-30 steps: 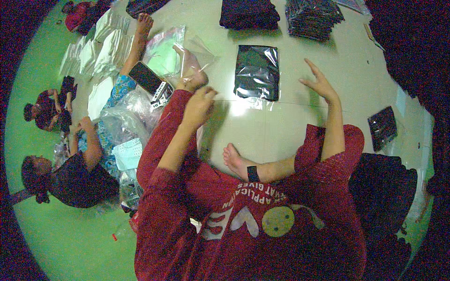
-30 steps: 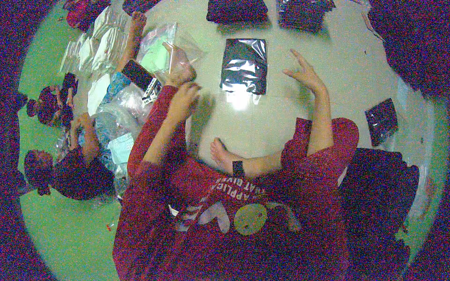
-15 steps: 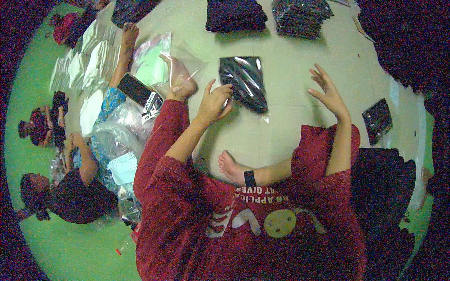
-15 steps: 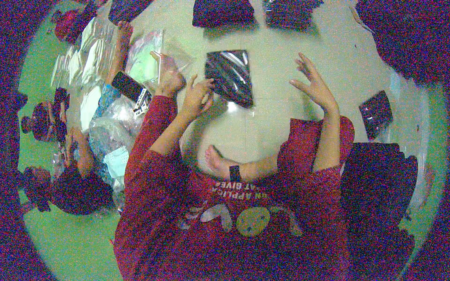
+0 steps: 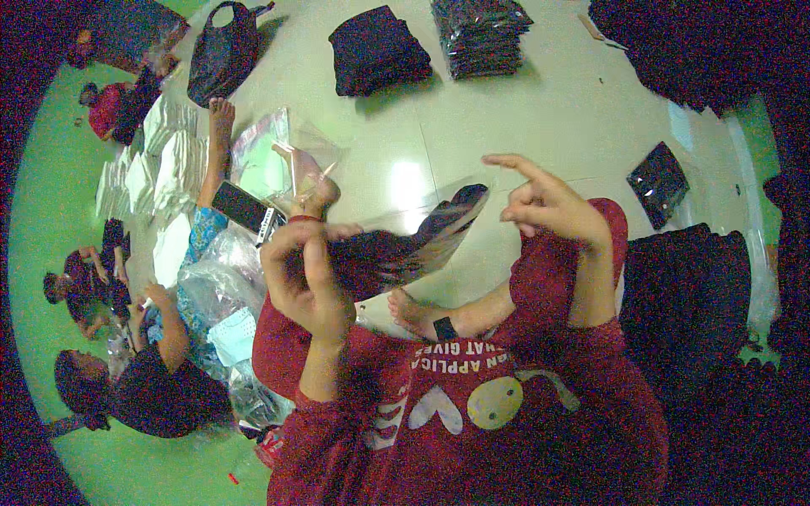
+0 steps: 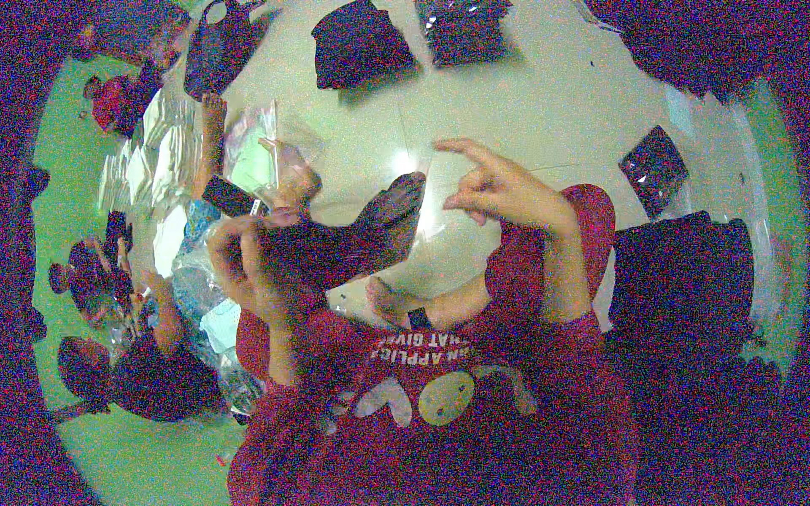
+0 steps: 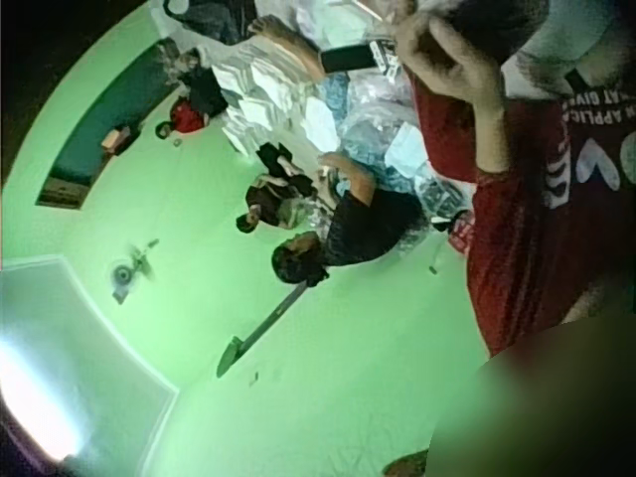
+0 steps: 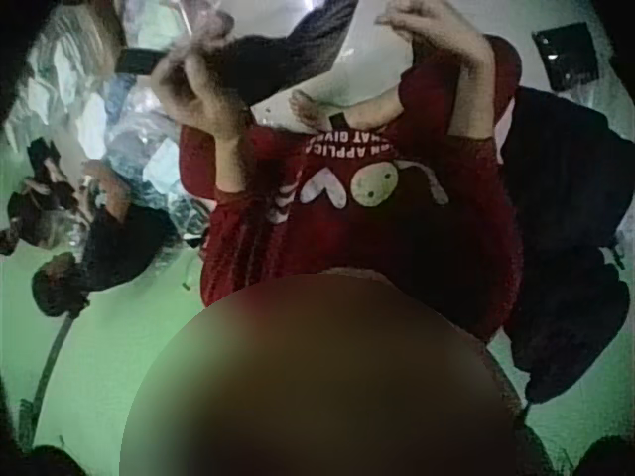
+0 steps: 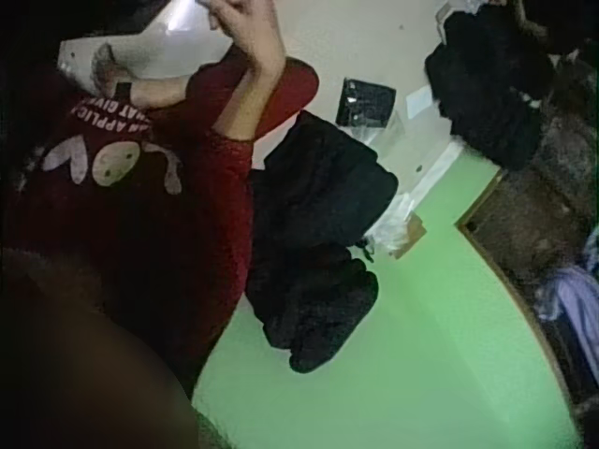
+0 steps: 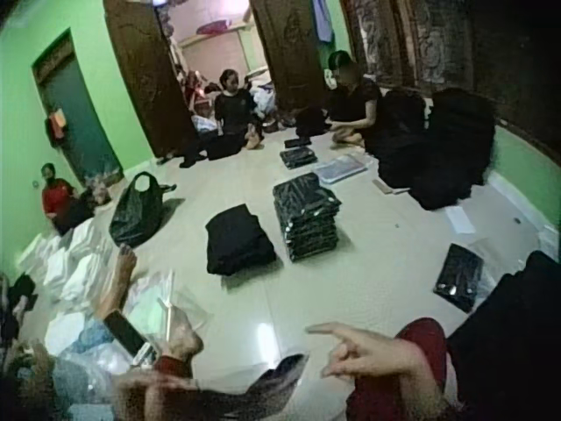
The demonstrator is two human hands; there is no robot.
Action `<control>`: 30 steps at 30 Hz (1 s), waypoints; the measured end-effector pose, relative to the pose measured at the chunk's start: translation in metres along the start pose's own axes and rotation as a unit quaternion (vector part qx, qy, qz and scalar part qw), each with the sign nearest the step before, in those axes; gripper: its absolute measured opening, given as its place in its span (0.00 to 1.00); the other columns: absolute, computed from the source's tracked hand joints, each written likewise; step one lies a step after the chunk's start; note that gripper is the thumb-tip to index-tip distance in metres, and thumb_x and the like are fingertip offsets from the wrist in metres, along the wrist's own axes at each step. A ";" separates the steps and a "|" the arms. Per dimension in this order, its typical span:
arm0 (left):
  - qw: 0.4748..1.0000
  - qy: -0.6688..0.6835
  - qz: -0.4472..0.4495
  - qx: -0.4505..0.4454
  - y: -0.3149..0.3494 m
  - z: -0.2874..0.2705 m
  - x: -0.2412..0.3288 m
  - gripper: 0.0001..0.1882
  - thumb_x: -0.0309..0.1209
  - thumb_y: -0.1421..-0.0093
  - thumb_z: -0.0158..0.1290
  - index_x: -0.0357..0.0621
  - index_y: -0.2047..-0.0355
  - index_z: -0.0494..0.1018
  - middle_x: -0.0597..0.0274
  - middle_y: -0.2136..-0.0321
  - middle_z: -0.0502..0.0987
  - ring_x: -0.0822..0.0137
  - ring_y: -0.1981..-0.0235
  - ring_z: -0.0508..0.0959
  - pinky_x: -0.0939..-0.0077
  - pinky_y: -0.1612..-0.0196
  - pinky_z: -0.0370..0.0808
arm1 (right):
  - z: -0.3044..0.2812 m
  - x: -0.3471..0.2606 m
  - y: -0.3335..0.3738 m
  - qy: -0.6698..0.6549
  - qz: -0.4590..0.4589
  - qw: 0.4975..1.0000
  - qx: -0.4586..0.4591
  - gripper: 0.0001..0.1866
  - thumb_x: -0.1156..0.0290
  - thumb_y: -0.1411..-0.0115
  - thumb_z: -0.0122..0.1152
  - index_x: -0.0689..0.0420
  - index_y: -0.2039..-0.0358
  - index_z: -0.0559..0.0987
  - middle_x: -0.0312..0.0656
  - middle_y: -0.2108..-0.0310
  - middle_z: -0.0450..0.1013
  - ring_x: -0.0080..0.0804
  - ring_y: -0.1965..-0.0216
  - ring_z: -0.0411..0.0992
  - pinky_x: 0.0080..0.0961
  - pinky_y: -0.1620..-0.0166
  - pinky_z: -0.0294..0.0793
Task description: The person folds dark-colored garments and places them into clear plastic bags. They seal the bags, apply a small white label to the front, and stack the finished packages. The process is repeated for multiple items.
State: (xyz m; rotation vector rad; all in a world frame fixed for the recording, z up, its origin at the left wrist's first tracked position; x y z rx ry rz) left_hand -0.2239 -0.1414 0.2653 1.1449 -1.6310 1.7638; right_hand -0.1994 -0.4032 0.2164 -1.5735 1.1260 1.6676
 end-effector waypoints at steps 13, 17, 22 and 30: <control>0.998 0.031 0.045 -0.007 0.007 0.002 -0.008 0.05 0.24 0.42 0.41 0.35 0.68 0.59 0.53 0.74 0.66 0.61 0.77 0.73 0.67 0.71 0.76 | 0.016 -0.012 -0.004 0.030 -0.060 0.997 0.049 0.14 0.72 0.40 0.45 0.56 0.53 0.63 0.24 0.87 0.55 0.10 0.86 0.51 0.11 0.84 0.49; 0.997 0.060 0.037 0.001 0.007 0.002 -0.014 0.05 0.24 0.42 0.41 0.36 0.68 0.59 0.53 0.75 0.66 0.61 0.77 0.73 0.68 0.72 0.76 | 0.016 -0.008 -0.010 0.028 -0.044 0.997 0.063 0.11 0.72 0.39 0.43 0.56 0.56 0.63 0.23 0.88 0.53 0.10 0.87 0.51 0.10 0.84 0.49; 0.997 0.081 -0.004 0.013 0.002 0.001 -0.027 0.05 0.25 0.42 0.41 0.35 0.68 0.60 0.51 0.73 0.67 0.63 0.77 0.73 0.68 0.70 0.76 | 0.021 -0.005 -0.020 0.012 -0.067 0.996 0.058 0.08 0.70 0.38 0.42 0.56 0.59 0.64 0.24 0.87 0.53 0.11 0.88 0.50 0.11 0.85 0.49; 0.988 0.038 -0.146 0.032 -0.032 -0.002 -0.101 0.07 0.32 0.44 0.47 0.41 0.71 0.67 0.67 0.76 0.67 0.76 0.77 0.64 0.85 0.73 0.62 | 0.008 0.013 -0.067 0.151 -0.119 0.972 0.136 0.09 0.63 0.39 0.45 0.53 0.64 0.65 0.29 0.87 0.56 0.16 0.86 0.54 0.17 0.84 0.53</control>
Point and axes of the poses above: each hand's wrist, its own y-axis away from the middle knuckle, its own z-axis out of the palm, x = y × z, the point moved 1 cm from there along -y, towards the middle knuckle
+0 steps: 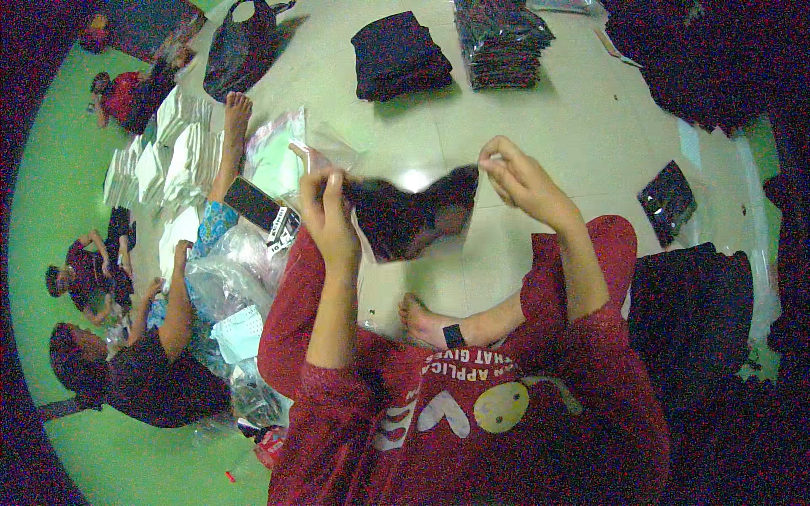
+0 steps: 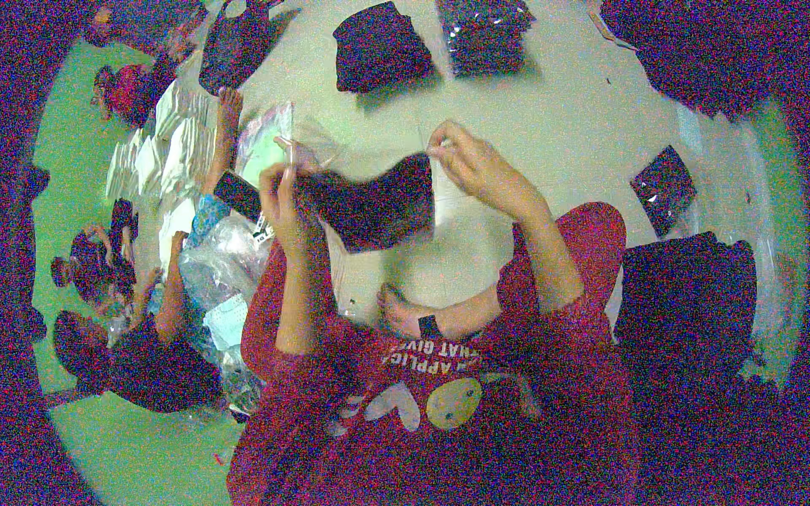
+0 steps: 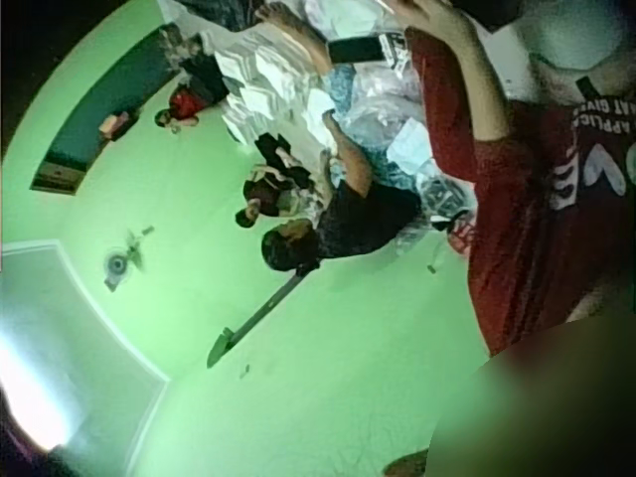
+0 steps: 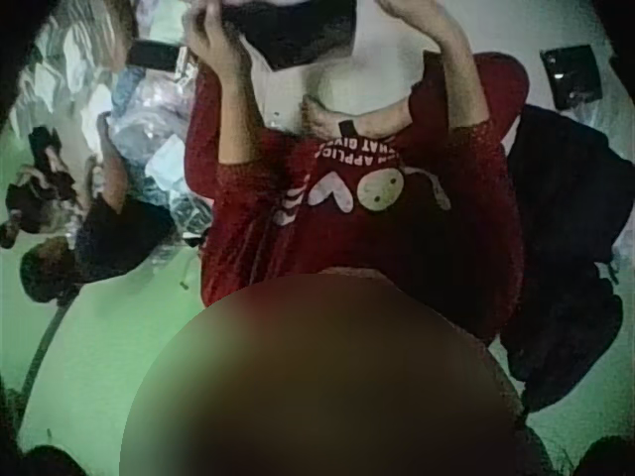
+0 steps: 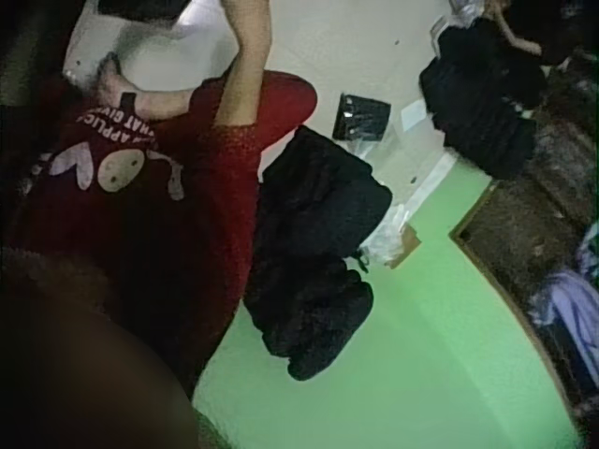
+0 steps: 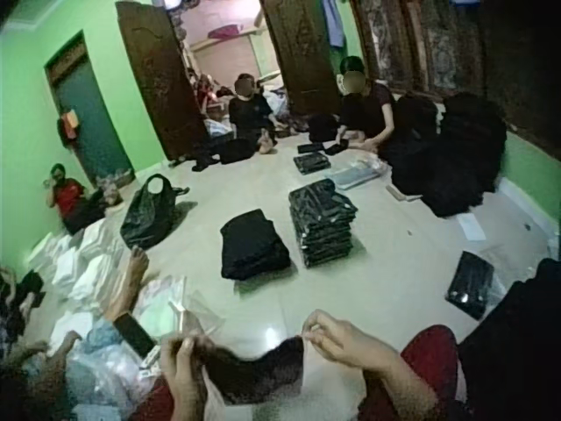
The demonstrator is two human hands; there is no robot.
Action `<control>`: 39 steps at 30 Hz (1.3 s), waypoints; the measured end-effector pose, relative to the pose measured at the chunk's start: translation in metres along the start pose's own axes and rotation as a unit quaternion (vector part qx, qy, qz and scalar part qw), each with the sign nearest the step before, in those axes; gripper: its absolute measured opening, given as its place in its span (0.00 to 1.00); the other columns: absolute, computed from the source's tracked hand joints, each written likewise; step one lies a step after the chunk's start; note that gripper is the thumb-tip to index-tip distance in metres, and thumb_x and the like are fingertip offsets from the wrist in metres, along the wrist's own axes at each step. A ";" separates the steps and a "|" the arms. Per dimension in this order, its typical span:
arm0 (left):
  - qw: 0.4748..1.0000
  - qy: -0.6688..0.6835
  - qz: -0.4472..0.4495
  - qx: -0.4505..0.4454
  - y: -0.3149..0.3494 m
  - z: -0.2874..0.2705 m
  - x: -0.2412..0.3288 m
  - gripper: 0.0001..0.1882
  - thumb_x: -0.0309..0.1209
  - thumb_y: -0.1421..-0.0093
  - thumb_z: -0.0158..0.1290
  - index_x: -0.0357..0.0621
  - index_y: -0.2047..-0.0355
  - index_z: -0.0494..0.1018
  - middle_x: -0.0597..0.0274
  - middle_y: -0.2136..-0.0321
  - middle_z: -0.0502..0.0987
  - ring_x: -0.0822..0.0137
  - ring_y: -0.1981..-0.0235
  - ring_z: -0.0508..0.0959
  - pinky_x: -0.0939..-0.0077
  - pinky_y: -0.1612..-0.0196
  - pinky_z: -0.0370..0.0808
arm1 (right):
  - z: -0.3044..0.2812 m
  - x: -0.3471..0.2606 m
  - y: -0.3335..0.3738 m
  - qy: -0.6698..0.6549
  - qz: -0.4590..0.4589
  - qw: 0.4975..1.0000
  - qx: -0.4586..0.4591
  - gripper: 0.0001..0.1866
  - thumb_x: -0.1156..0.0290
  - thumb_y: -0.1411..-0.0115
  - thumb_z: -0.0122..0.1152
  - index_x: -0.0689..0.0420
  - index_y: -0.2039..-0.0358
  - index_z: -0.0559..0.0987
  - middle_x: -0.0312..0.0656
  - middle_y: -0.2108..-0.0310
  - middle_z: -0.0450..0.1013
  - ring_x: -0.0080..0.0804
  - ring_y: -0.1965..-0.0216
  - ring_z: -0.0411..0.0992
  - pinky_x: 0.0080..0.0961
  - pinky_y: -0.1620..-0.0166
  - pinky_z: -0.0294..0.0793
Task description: The person folds dark-colored garments and places them into clear plastic bags. They seal the bags, apply a small white label to the front, and stack the finished packages. The process is repeated for multiple items.
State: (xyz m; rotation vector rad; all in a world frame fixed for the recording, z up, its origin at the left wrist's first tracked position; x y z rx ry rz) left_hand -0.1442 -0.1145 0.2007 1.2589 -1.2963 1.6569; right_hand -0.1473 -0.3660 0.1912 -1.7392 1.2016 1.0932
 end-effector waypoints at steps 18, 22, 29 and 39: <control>0.881 -0.467 -0.063 0.051 0.093 0.004 -0.189 0.09 0.32 0.45 0.44 0.44 0.65 0.68 0.59 0.71 0.74 0.60 0.65 0.72 0.64 0.55 0.56 | 0.077 0.213 0.010 -0.047 0.253 0.965 -0.039 0.05 0.66 0.41 0.50 0.53 0.70 0.67 0.27 0.88 0.56 0.14 0.89 0.51 0.14 0.87 0.49; 0.878 -0.465 -0.102 0.050 0.097 0.003 -0.188 0.09 0.29 0.47 0.45 0.43 0.64 0.67 0.58 0.70 0.72 0.60 0.65 0.70 0.62 0.55 0.55 | 0.075 0.208 0.010 -0.097 0.278 0.955 -0.043 0.07 0.66 0.42 0.50 0.55 0.71 0.67 0.27 0.88 0.56 0.13 0.90 0.50 0.13 0.88 0.48; 0.806 -0.589 0.001 -0.054 0.102 -0.001 -0.180 0.18 0.30 0.51 0.49 0.51 0.57 0.70 0.58 0.65 0.69 0.61 0.62 0.67 0.57 0.55 0.55 | 0.076 0.210 0.010 -0.118 0.281 0.951 -0.041 0.08 0.65 0.42 0.52 0.56 0.71 0.67 0.26 0.89 0.56 0.14 0.91 0.50 0.15 0.88 0.48; 0.844 -0.521 0.073 -0.101 0.085 0.028 -0.162 0.21 0.30 0.53 0.48 0.42 0.55 0.68 0.51 0.53 0.64 0.51 0.48 0.60 0.49 0.45 0.50 | 0.077 0.209 0.010 -0.124 0.299 0.946 -0.030 0.07 0.65 0.42 0.50 0.54 0.70 0.67 0.28 0.88 0.57 0.15 0.91 0.51 0.14 0.88 0.48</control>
Point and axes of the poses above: each hand's wrist, its own y-axis away from the middle knuckle, its own z-axis out of the palm, x = y × z, the point moved 1 cm from there along -y, towards the middle knuckle
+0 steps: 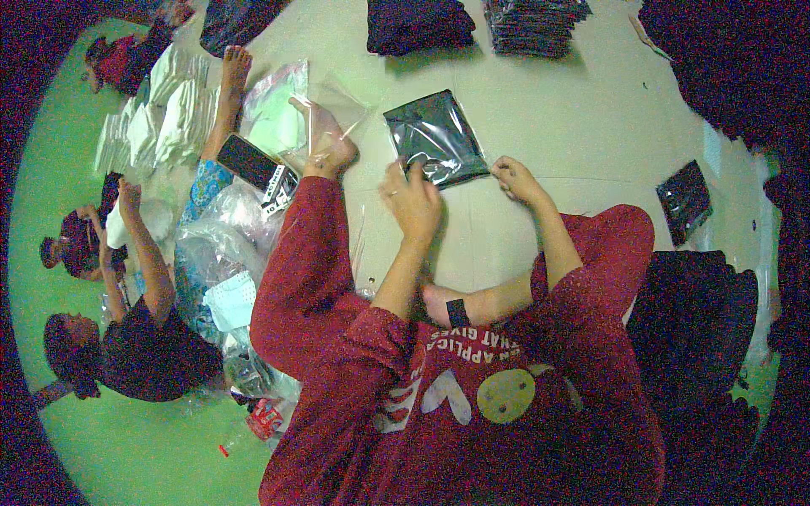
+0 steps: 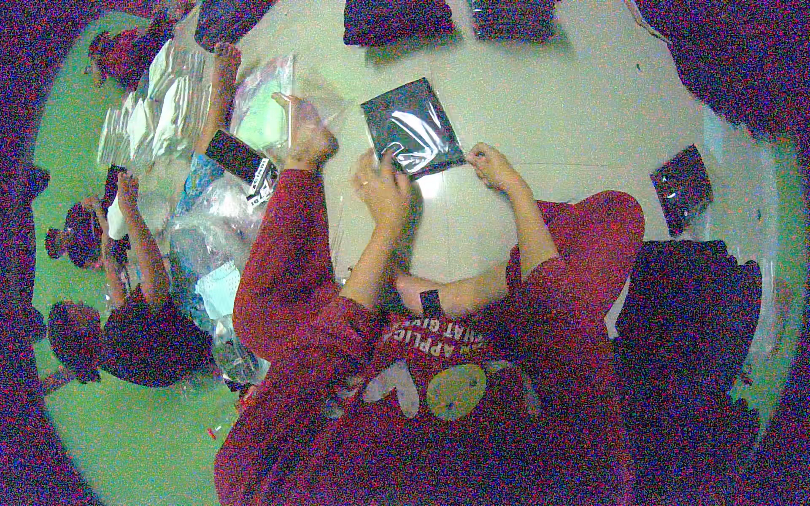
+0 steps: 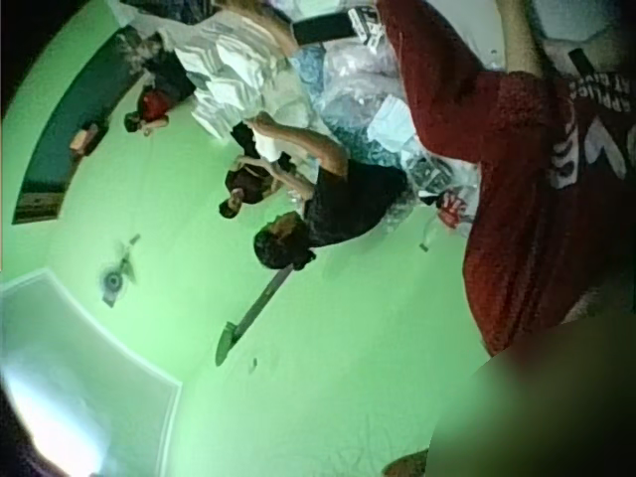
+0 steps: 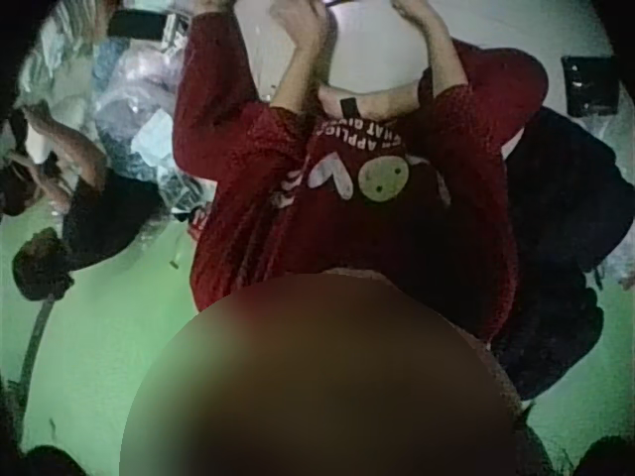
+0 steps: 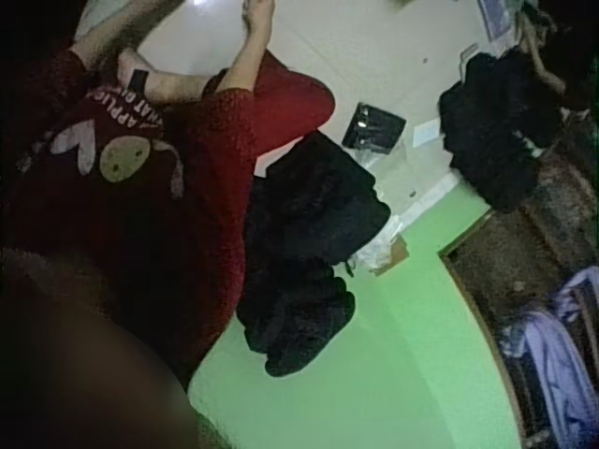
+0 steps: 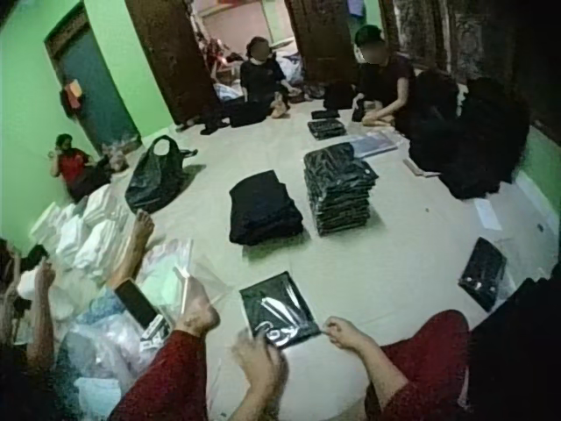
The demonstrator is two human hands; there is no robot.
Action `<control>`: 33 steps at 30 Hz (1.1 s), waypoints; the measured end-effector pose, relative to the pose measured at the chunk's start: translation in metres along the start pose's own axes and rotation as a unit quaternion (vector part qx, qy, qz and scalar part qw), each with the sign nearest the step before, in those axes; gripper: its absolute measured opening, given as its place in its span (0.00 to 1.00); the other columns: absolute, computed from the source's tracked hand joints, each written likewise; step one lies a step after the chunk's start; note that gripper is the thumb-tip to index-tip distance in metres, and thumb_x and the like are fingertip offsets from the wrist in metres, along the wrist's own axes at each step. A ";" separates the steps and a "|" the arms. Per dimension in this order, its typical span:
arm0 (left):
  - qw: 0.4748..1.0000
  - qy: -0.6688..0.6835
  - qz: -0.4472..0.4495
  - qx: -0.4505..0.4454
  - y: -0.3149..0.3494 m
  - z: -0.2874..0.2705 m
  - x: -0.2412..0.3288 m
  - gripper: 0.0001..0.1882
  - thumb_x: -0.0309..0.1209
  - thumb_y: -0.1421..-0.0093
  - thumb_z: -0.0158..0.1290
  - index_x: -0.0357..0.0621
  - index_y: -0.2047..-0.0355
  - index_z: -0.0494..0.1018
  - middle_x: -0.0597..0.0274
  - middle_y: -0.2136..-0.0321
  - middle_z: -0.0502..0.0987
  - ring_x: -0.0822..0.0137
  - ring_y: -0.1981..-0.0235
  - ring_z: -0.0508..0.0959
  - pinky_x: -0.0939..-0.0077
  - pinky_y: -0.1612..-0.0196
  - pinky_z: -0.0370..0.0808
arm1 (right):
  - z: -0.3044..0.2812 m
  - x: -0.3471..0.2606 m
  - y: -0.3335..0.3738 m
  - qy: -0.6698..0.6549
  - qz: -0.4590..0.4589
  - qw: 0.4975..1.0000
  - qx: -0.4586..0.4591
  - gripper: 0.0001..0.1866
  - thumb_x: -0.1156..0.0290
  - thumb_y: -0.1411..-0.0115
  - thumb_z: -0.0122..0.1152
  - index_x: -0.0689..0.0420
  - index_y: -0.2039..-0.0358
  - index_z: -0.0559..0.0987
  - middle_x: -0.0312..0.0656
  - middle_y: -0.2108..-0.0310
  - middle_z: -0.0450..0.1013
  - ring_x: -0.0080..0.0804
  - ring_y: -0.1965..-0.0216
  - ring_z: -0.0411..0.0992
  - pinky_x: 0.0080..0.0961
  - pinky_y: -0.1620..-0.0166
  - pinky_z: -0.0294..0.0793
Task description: The person folds dark-colored garments and places them into clear plastic bags. They seal the bags, apply a small white label to the front, and stack the finished packages. The process is repeated for multiple items.
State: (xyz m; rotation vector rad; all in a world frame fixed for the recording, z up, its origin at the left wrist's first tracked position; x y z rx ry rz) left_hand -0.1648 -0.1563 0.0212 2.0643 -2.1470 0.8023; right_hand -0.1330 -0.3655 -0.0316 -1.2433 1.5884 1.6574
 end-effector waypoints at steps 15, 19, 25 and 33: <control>0.959 -0.054 0.260 -0.103 -0.011 0.027 0.024 0.32 0.45 0.52 0.52 0.48 0.48 0.61 0.54 0.47 0.59 0.55 0.44 0.58 0.43 0.45 0.48 | -0.032 -0.014 0.020 0.069 0.021 0.997 0.016 0.12 0.67 0.41 0.46 0.57 0.58 0.65 0.36 0.87 0.64 0.22 0.90 0.62 0.19 0.88 0.61; 0.970 -0.031 0.207 -0.122 -0.004 -0.006 0.005 0.22 0.32 0.54 0.52 0.44 0.57 0.65 0.57 0.61 0.68 0.58 0.56 0.67 0.53 0.49 0.57 | -0.067 -0.034 0.040 0.033 -0.016 0.998 0.051 0.14 0.69 0.41 0.45 0.52 0.53 0.65 0.38 0.79 0.69 0.22 0.84 0.67 0.20 0.82 0.67; 0.980 0.005 0.197 0.016 -0.054 -0.092 0.022 0.12 0.27 0.52 0.49 0.45 0.64 0.70 0.60 0.67 0.72 0.59 0.63 0.72 0.57 0.50 0.59 | -0.098 -0.061 0.072 0.004 -0.100 0.994 0.051 0.20 0.68 0.41 0.47 0.51 0.47 0.61 0.38 0.71 0.70 0.23 0.74 0.70 0.17 0.72 0.69; 0.942 0.188 -0.001 -0.276 -0.118 -0.058 0.006 0.20 0.39 0.50 0.50 0.50 0.56 0.68 0.56 0.57 0.71 0.59 0.54 0.70 0.42 0.50 0.55 | -0.086 -0.054 0.087 0.040 -0.081 0.995 0.050 0.21 0.67 0.41 0.46 0.50 0.47 0.60 0.40 0.68 0.72 0.22 0.72 0.70 0.17 0.70 0.69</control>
Point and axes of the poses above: each hand's wrist, its own y-axis away from the middle knuckle, its own z-axis out of the palm, x = y × z, the point moved 1 cm from there along -y, towards the middle knuckle
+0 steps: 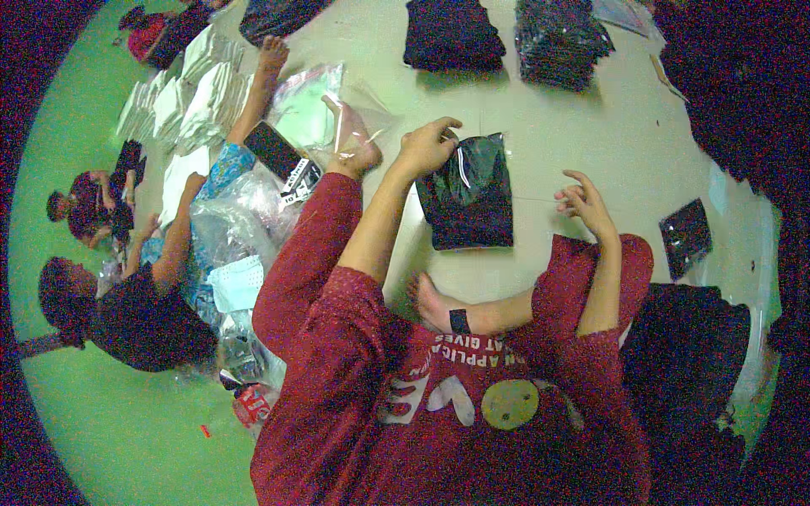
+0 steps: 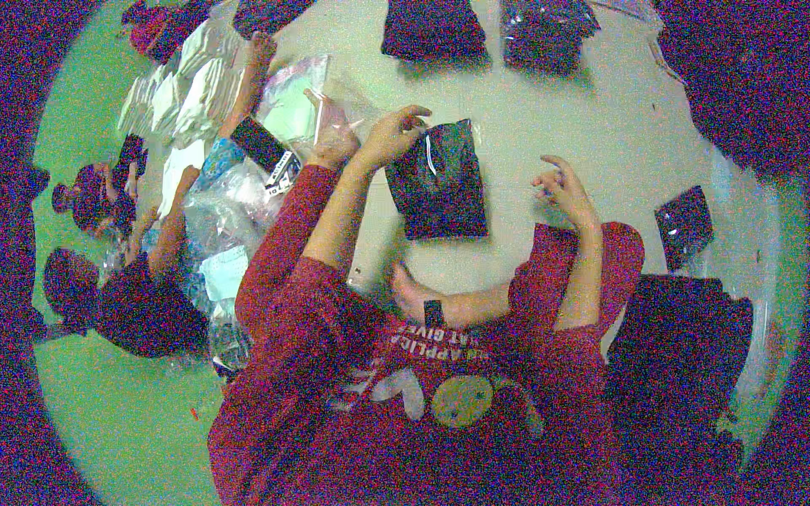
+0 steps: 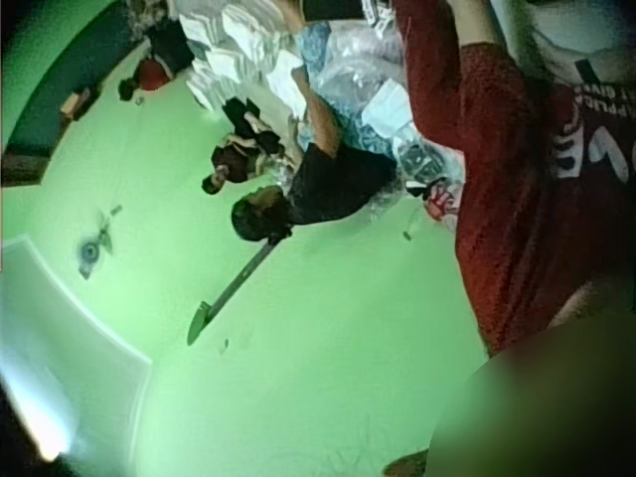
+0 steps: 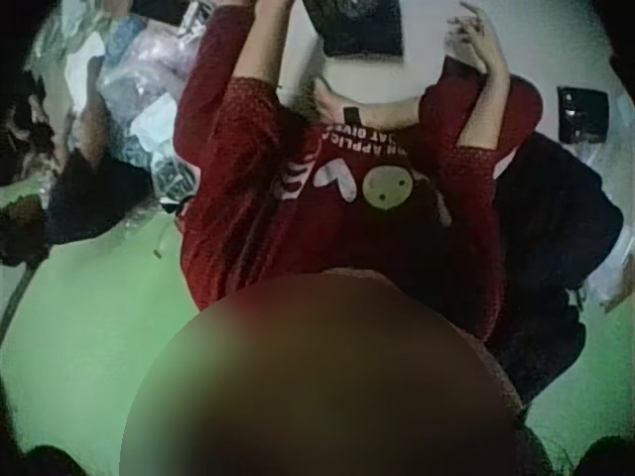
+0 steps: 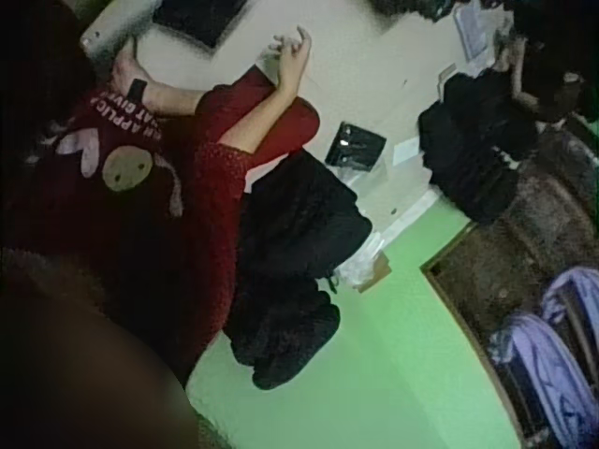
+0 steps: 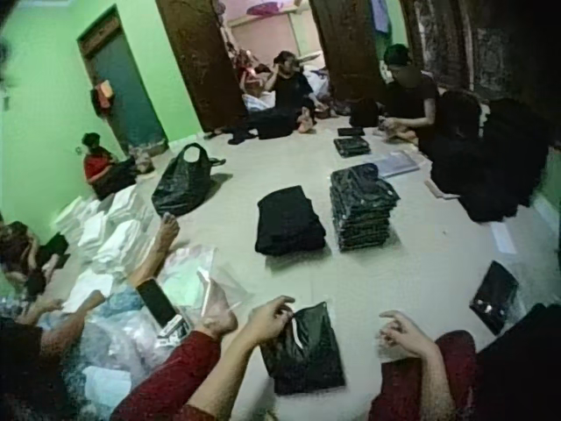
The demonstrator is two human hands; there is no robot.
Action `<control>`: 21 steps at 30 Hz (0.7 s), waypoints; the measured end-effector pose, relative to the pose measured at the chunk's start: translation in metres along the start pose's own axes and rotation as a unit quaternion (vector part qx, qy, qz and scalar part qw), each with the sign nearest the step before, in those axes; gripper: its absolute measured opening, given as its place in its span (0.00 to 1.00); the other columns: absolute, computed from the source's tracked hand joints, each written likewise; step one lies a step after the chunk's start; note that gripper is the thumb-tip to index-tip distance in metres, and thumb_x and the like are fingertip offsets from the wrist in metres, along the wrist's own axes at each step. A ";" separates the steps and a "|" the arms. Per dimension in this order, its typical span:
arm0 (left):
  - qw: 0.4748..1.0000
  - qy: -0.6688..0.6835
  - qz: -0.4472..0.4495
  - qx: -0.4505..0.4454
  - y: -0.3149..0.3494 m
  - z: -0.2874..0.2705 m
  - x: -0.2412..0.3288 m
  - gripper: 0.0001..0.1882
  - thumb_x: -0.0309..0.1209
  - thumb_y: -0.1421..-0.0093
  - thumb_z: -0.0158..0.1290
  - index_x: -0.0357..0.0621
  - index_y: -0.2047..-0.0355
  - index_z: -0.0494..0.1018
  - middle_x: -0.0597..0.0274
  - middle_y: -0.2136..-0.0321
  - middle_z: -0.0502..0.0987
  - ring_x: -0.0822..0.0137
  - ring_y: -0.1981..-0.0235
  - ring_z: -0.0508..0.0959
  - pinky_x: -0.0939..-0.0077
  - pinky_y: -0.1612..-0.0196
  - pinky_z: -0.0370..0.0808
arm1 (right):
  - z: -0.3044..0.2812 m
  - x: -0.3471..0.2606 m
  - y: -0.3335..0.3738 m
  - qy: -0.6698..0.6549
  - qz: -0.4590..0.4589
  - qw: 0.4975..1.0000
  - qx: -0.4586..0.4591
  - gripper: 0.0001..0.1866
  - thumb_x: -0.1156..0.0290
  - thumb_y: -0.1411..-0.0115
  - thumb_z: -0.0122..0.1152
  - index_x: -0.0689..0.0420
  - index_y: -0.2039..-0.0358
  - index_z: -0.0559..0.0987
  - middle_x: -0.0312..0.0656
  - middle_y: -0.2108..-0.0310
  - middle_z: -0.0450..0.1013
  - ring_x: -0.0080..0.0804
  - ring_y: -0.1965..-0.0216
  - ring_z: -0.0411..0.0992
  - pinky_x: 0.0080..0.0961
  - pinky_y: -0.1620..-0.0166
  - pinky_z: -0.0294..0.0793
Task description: The person folds dark-colored garments and places them into clear plastic bags. They seal the bags, apply a small white label to the front, and stack the finished packages. The process is repeated for multiple items.
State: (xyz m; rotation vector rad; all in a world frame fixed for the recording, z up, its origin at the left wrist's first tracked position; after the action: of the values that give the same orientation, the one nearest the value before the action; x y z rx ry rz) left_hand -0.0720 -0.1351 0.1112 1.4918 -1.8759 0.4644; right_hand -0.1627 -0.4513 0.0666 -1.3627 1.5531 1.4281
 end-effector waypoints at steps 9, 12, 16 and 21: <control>0.946 -0.256 0.041 0.193 0.041 0.133 -0.006 0.38 0.58 0.51 0.45 0.54 0.43 0.55 0.47 0.42 0.49 0.47 0.40 0.45 0.33 0.47 0.39 | 0.015 0.015 -0.021 0.059 -0.002 0.998 -0.020 0.20 0.68 0.42 0.47 0.52 0.48 0.62 0.38 0.68 0.72 0.21 0.71 0.68 0.19 0.67 0.69; 0.955 -0.254 0.048 0.149 0.053 0.144 -0.003 0.40 0.60 0.52 0.44 0.56 0.42 0.54 0.48 0.41 0.47 0.48 0.39 0.44 0.33 0.47 0.38 | 0.028 0.017 -0.029 0.080 -0.003 0.996 -0.030 0.19 0.70 0.42 0.48 0.54 0.49 0.63 0.38 0.69 0.71 0.22 0.72 0.68 0.19 0.65 0.69; 0.969 -0.231 0.031 0.078 0.063 0.148 -0.002 0.39 0.59 0.53 0.46 0.58 0.42 0.54 0.49 0.40 0.47 0.48 0.39 0.43 0.34 0.46 0.37 | 0.042 0.018 -0.035 0.085 0.027 0.994 -0.060 0.19 0.72 0.42 0.48 0.55 0.50 0.63 0.38 0.70 0.71 0.23 0.72 0.68 0.19 0.64 0.69; 0.965 -0.234 0.047 0.105 0.063 0.154 -0.010 0.39 0.58 0.52 0.46 0.55 0.43 0.55 0.46 0.41 0.47 0.49 0.39 0.44 0.34 0.46 0.35 | 0.066 0.019 -0.045 0.072 -0.035 0.993 -0.090 0.18 0.72 0.42 0.47 0.55 0.50 0.64 0.40 0.70 0.72 0.25 0.70 0.69 0.22 0.64 0.69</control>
State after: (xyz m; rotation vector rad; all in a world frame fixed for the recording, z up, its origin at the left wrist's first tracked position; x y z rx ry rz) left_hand -0.1759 -0.2109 0.0053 1.7750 -2.3305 0.3871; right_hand -0.1382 -0.3882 0.0203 -1.6423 1.4760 1.4841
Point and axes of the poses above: each hand's wrist, its own y-axis away from the middle knuckle, its own z-axis out of the palm, x = y × z, the point moved 1 cm from there along -y, towards the middle knuckle
